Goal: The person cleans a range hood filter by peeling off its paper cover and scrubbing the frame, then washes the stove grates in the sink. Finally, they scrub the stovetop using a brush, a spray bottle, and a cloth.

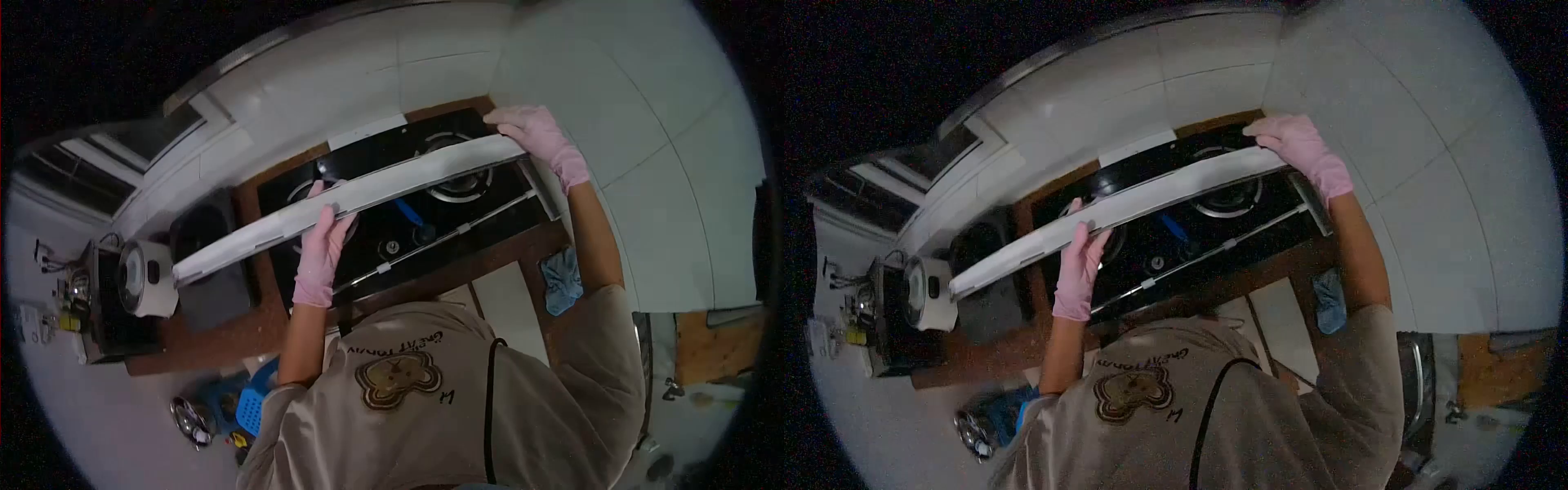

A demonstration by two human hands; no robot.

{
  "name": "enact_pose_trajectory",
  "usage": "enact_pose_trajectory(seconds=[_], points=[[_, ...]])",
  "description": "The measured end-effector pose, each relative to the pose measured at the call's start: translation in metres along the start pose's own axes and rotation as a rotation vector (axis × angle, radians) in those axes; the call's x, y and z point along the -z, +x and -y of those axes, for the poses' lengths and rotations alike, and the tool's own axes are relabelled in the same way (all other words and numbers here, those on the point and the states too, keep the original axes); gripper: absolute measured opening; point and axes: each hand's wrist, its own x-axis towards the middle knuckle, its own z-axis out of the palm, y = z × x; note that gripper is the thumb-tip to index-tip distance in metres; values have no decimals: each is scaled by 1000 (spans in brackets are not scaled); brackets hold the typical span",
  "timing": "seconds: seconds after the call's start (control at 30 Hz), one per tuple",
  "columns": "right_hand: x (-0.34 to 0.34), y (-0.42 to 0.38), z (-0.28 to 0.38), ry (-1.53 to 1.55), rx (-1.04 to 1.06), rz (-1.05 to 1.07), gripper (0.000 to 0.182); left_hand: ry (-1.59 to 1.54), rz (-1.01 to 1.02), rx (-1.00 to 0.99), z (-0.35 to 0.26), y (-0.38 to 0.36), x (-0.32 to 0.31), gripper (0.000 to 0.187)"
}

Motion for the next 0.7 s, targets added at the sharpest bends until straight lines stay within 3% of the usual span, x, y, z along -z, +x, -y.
enact_pose_trajectory(seconds=[0.13,0.27,0.33,0.4,0.47,0.5,0.57,0.6,0.7], points=[[-28,-17,5,324,-73,172,25,-133,-45,83,9,-15,11,60],[-39,-27,50,229,-185,284,26,-278,-65,162,3,-30,44,54],[-57,-30,37,282,-268,372,27,-300,-85,183,12,-32,64,52],[-90,-44,10,259,-201,336,27,-309,-121,196,7,-39,68,52],[-99,-44,40,173,-313,504,28,-301,-119,172,17,-49,82,52],[-108,-47,46,181,-279,514,28,-283,-151,180,17,-53,89,52],[-141,-56,43,261,-234,272,29,-266,-192,144,15,-52,101,52],[-159,-54,26,243,-256,371,32,-259,-206,136,14,-53,106,51],[-190,-41,27,166,-118,334,33,-255,-259,85,16,-53,131,50]])
